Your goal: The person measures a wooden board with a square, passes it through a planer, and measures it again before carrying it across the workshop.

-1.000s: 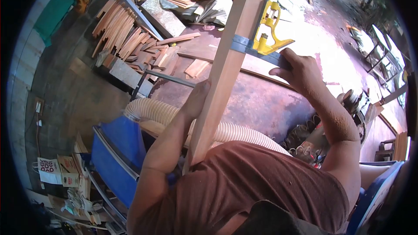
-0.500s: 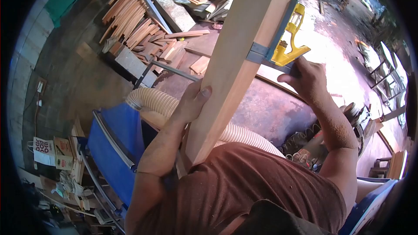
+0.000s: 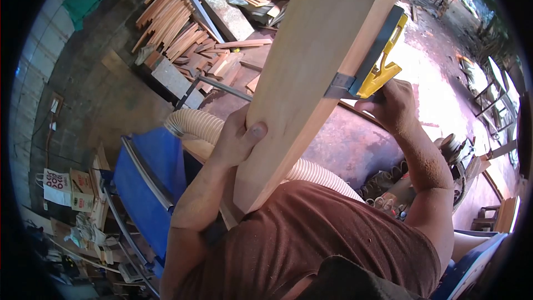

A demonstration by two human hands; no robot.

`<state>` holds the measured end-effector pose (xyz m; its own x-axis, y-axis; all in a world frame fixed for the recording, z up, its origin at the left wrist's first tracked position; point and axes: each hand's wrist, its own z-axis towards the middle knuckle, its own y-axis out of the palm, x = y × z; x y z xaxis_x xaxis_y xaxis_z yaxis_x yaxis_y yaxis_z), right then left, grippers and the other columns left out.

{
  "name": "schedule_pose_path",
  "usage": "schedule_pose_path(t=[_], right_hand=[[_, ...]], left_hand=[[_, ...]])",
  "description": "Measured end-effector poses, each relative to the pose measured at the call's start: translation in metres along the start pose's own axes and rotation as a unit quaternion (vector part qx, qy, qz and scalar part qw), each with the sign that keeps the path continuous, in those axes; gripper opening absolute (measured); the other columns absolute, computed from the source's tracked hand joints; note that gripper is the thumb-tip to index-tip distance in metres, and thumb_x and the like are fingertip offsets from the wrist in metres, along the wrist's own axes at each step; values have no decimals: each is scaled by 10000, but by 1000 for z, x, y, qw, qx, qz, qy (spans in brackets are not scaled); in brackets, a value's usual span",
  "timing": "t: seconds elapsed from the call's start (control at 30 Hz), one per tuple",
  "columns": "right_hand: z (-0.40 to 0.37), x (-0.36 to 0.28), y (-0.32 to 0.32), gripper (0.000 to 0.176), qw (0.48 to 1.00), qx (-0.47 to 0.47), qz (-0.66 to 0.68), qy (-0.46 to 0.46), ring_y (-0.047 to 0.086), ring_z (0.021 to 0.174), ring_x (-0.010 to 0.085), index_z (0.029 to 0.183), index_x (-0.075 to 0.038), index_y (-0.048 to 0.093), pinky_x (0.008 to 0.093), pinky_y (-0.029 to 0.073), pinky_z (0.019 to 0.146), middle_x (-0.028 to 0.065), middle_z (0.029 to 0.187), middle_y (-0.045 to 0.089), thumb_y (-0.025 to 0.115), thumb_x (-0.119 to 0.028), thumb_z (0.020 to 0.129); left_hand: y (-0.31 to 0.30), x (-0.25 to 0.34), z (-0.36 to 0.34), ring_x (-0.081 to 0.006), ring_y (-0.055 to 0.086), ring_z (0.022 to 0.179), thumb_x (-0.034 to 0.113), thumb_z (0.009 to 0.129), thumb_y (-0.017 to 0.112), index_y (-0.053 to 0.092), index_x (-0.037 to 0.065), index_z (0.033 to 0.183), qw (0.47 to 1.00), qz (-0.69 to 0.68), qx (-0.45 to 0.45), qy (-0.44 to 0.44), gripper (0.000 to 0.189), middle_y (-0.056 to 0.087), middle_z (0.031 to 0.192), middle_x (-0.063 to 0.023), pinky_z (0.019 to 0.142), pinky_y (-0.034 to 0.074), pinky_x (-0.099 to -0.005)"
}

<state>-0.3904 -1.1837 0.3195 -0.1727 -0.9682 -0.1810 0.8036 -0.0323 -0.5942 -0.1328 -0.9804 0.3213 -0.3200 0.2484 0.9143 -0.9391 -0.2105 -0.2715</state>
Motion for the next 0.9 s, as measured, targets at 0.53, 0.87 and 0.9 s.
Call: schedule_pose_path(t=[0.53,0.87,0.9], right_hand=[[27,-30,-2,497,998,-57,-11,3,646,578,233,893,-74,545,341,480,509,59,641,617,754,-485,709],[24,-48,6,486,989,-126,-72,38,672,598,247,875,-105,484,358,508,525,46,650,650,677,-541,781],[24,-48,6,482,989,-125,-72,44,672,595,249,881,-106,485,360,509,526,48,657,656,678,-536,785]], left_hand=[[-16,-10,17,-217,563,1047,738,792,564,427,-73,1332,997,21,23,66,983,585,1141,-151,897,443,-347],[-5,-8,19,-257,384,1328,672,756,666,150,-4,1509,991,-90,44,83,1136,382,1453,-177,1072,322,-378],[-4,-10,19,-256,394,1320,622,756,709,164,2,1509,989,-105,47,96,1117,388,1448,-170,1068,327,-372]])
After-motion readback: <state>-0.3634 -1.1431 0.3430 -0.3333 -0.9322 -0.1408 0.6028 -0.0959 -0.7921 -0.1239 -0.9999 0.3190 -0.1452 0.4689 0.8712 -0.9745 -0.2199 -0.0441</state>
